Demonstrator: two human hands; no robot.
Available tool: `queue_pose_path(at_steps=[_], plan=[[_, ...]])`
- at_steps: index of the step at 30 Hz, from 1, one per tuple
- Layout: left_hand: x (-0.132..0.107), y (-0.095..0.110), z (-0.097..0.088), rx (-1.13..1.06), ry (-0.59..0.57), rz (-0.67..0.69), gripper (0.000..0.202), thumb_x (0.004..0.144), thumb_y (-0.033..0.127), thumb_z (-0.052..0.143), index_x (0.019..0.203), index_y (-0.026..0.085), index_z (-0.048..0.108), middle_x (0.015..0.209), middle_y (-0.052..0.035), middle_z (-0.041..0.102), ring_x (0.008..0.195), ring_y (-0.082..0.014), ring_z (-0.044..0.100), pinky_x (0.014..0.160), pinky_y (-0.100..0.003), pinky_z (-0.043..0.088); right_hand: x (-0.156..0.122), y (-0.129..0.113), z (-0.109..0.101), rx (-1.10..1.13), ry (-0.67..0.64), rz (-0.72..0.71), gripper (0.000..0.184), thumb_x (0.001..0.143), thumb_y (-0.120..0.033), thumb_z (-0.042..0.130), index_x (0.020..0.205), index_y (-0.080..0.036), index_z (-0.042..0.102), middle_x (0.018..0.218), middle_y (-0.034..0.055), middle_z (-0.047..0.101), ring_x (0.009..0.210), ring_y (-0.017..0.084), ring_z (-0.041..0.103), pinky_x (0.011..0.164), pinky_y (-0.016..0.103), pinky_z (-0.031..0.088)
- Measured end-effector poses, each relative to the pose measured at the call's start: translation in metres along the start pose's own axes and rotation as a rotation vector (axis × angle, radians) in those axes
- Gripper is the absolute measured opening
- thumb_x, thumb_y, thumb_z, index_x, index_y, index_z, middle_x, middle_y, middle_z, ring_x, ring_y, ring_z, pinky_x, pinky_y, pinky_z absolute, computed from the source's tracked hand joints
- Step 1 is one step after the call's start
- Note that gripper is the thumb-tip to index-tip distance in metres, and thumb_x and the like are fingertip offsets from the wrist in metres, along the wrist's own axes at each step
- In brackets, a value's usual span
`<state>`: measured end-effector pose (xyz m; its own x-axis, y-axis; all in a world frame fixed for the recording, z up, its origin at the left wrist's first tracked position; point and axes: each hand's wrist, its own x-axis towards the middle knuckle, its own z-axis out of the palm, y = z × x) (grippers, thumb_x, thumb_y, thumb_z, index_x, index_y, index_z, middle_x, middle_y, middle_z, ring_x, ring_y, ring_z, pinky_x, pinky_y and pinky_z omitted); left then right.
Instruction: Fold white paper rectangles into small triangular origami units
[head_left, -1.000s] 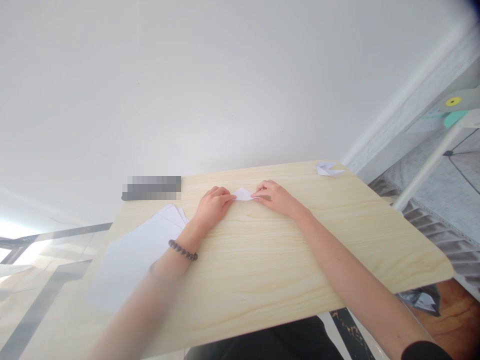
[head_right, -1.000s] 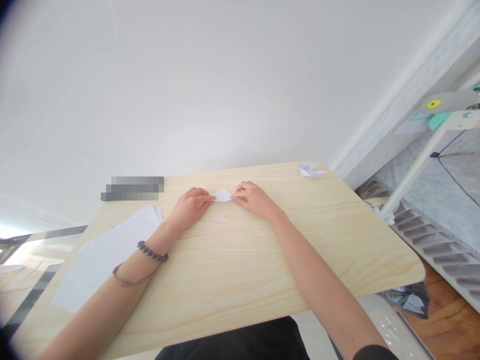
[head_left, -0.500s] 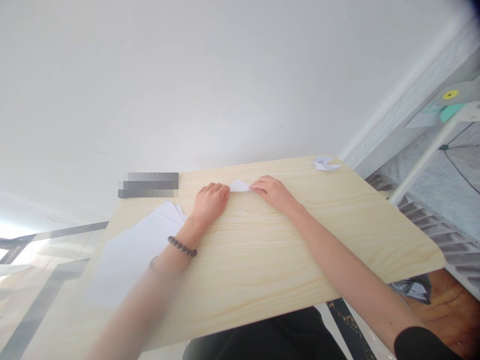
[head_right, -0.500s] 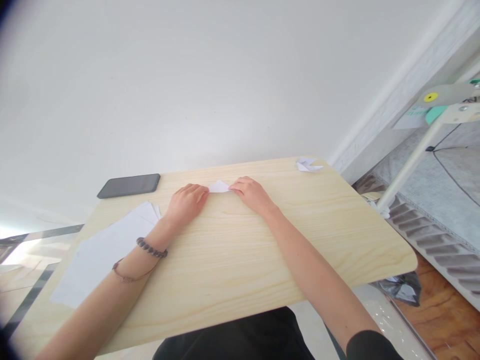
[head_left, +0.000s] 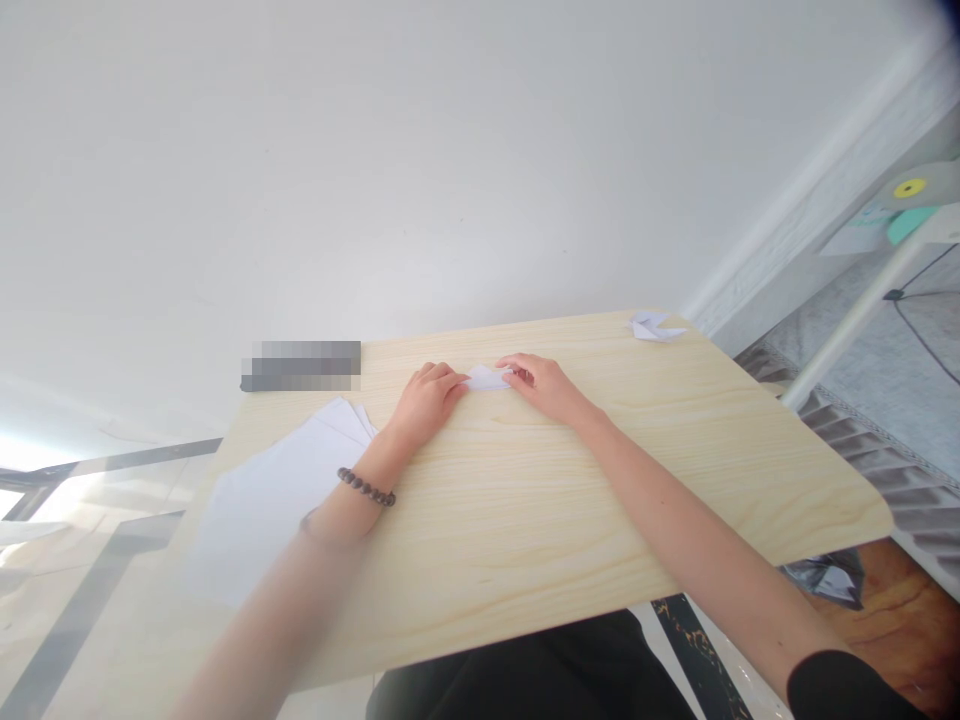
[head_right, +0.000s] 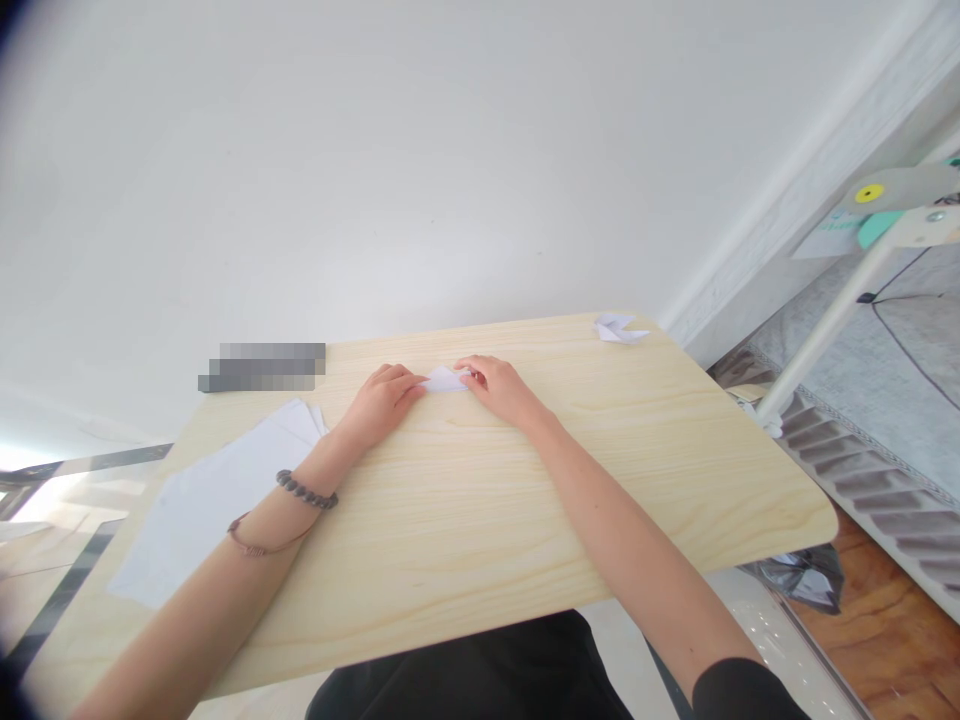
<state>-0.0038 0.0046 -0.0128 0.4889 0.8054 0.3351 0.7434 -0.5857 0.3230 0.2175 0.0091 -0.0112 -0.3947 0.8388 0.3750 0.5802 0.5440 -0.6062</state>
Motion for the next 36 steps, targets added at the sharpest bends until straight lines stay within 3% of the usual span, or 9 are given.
queue_pose_path(at_steps=[7, 15, 20, 28, 33, 36], plan=[[-0.0003, -0.0052, 0.0043, -0.11, 0.016, -0.082, 0.035, 0.086, 0.039, 0.041, 0.103, 0.019, 0.064, 0.087, -0.0074, 0.058, 0.087, -0.0208, 0.048, 0.082, -0.034, 0.039, -0.0001, 0.0038, 0.0024, -0.062, -0.034, -0.019, 0.023, 0.082, -0.021, 0.045, 0.093, -0.018, 0.065, 0.079, 0.0041, 0.057, 0.069, 0.013, 0.049, 0.069, 0.027, 0.041], [0.0003, -0.0038, 0.0031, -0.078, 0.004, -0.093, 0.036, 0.086, 0.041, 0.04, 0.105, 0.022, 0.064, 0.083, -0.0066, 0.059, 0.086, -0.0211, 0.049, 0.083, -0.036, 0.037, 0.0015, -0.0004, 0.0011, -0.04, -0.075, 0.017, 0.024, 0.08, -0.034, 0.052, 0.094, -0.021, 0.067, 0.075, 0.0036, 0.059, 0.07, 0.014, 0.049, 0.068, 0.028, 0.04], [0.0031, -0.0019, 0.0018, -0.119, 0.015, -0.172, 0.033, 0.082, 0.041, 0.045, 0.098, 0.023, 0.068, 0.079, -0.0059, 0.06, 0.086, -0.0226, 0.049, 0.082, -0.036, 0.038, 0.0042, -0.0024, 0.0031, -0.074, -0.073, 0.11, 0.027, 0.079, -0.032, 0.053, 0.098, -0.019, 0.066, 0.075, 0.0037, 0.059, 0.067, 0.013, 0.049, 0.067, 0.028, 0.039], [0.0042, 0.0027, -0.002, -0.177, 0.052, -0.287, 0.027, 0.076, 0.041, 0.053, 0.087, 0.025, 0.071, 0.078, -0.0055, 0.066, 0.095, -0.0268, 0.047, 0.082, -0.038, 0.038, 0.0057, -0.0042, 0.0037, -0.094, -0.073, 0.109, 0.021, 0.081, -0.027, 0.051, 0.092, -0.019, 0.067, 0.075, 0.0027, 0.056, 0.066, 0.012, 0.049, 0.066, 0.026, 0.038], [0.0046, 0.0014, -0.001, -0.153, 0.062, -0.314, 0.025, 0.075, 0.041, 0.054, 0.085, 0.025, 0.072, 0.081, -0.0053, 0.067, 0.098, -0.028, 0.047, 0.086, -0.042, 0.036, 0.0061, -0.0011, 0.0073, -0.098, -0.05, 0.097, 0.019, 0.081, -0.026, 0.05, 0.089, -0.019, 0.066, 0.075, 0.002, 0.055, 0.067, 0.012, 0.049, 0.067, 0.025, 0.038], [0.0055, 0.0, -0.0004, -0.134, 0.053, -0.297, 0.025, 0.076, 0.04, 0.053, 0.085, 0.025, 0.072, 0.08, -0.0044, 0.067, 0.095, -0.026, 0.049, 0.086, -0.039, 0.037, 0.0061, 0.0006, 0.0104, -0.119, -0.028, 0.091, 0.017, 0.081, -0.026, 0.049, 0.085, -0.019, 0.064, 0.075, 0.0018, 0.054, 0.067, 0.011, 0.049, 0.067, 0.025, 0.038]])
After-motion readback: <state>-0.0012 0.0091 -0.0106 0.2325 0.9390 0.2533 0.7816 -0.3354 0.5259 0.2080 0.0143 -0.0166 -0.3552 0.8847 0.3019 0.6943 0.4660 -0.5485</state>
